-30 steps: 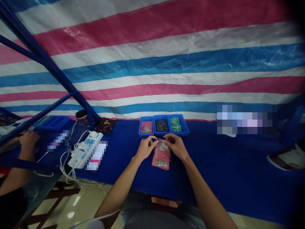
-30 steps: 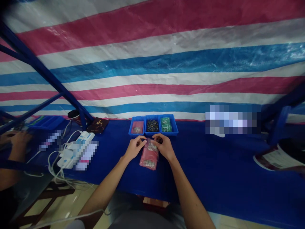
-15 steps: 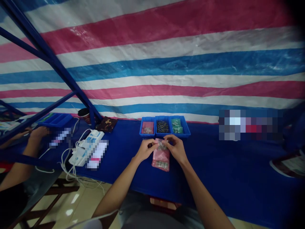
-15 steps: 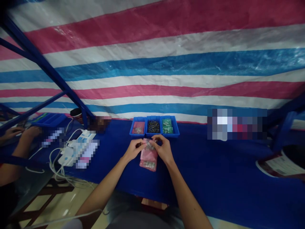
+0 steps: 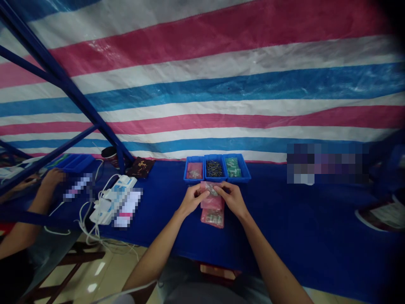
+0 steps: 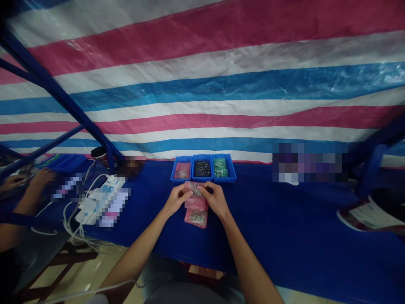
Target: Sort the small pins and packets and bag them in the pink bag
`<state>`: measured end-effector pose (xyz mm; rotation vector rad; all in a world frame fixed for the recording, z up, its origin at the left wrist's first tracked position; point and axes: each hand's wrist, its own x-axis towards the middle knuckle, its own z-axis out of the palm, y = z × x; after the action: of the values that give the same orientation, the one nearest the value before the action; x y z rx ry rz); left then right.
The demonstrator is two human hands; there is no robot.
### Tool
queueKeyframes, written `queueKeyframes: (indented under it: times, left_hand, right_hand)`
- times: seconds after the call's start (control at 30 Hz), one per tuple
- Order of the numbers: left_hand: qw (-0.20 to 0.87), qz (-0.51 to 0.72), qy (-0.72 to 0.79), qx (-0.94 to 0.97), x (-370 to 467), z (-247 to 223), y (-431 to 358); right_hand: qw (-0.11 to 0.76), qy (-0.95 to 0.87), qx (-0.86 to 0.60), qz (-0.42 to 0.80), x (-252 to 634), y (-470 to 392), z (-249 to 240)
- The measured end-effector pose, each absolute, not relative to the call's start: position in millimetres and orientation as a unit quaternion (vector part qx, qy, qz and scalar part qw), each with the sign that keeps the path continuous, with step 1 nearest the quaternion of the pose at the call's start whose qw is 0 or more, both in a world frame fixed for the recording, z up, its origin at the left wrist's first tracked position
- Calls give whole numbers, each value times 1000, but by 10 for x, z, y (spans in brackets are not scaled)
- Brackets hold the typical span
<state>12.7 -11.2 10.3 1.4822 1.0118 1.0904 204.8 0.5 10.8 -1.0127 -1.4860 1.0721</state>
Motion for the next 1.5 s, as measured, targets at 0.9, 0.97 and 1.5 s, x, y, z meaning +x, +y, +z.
queueKeyframes:
  times: [0.9,0.97,1.5]
  left_hand:
    - [426,455,458,633,78,123,-111]
    - [432,460,448,633,87,110,-108]
    - [460,455,433,628,73,66,-88]
  right_hand:
    - [422,-689,-406,427,2018,-19,108]
    - [422,-694,-405,421,2027,-11,80]
    - [419,-661,-384,491,2023,-13,88]
